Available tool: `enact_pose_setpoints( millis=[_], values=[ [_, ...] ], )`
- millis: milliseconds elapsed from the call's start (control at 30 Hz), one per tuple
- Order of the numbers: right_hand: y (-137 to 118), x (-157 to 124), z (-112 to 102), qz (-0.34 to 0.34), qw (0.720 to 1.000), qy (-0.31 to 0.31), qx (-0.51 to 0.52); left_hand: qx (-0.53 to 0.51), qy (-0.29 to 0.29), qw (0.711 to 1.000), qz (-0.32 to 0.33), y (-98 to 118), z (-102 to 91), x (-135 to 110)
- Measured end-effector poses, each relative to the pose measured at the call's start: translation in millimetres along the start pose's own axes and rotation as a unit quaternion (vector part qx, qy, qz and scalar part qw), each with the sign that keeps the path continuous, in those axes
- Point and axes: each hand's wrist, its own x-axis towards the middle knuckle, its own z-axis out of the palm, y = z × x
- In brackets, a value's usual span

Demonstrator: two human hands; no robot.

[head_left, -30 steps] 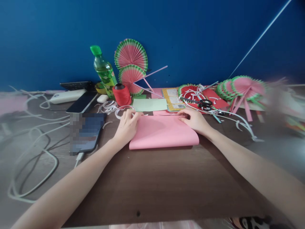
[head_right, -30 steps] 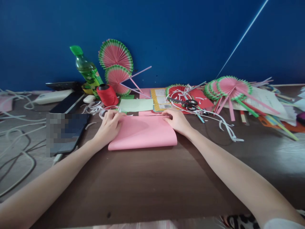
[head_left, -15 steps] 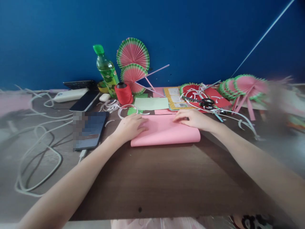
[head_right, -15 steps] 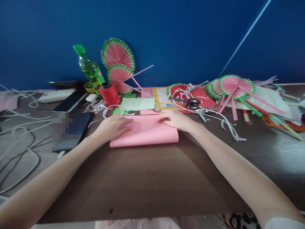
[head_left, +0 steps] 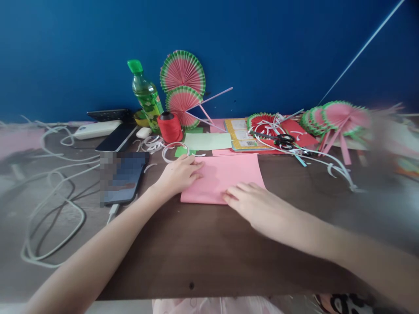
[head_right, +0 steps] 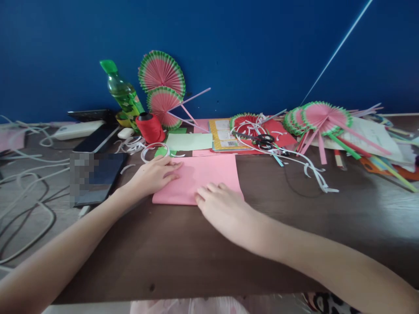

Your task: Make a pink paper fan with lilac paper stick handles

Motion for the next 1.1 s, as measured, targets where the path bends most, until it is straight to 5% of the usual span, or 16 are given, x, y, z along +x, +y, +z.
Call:
enact_pose_setpoints(
  millis=[333, 433, 567, 700, 1100],
  values=[
    [-43.9, -7.1, 36.4, 0.041, 0.969, 0.137, -0.201, -0.002, 0.007, 1.000, -0.022, 2.3, -6.4, 1.5],
    [-44.8, -7.6, 37.1, 0.036, 0.968, 0.132, -0.209, 0.008, 0.034, 0.999, -0.019, 25.0, -18.2, -7.6],
    [-43.7, -7.9, 35.0, 0.037, 0.971, 0.131, -0.198, 0.048, 0.053, 0.991, 0.113, 74.9, -23.7, -39.7],
    [-43.6, -8.5, 35.6, 0.045, 0.971, 0.137, -0.191, 0.105, 0.067, 0.988, 0.096, 105.0, -12.5, -72.8],
    [-44.8, -15.6, 37.9, 0.069, 0.968, 0.181, -0.156, 0.004, 0.015, 0.998, 0.066, 105.0, -6.8, -87.9]
  ],
)
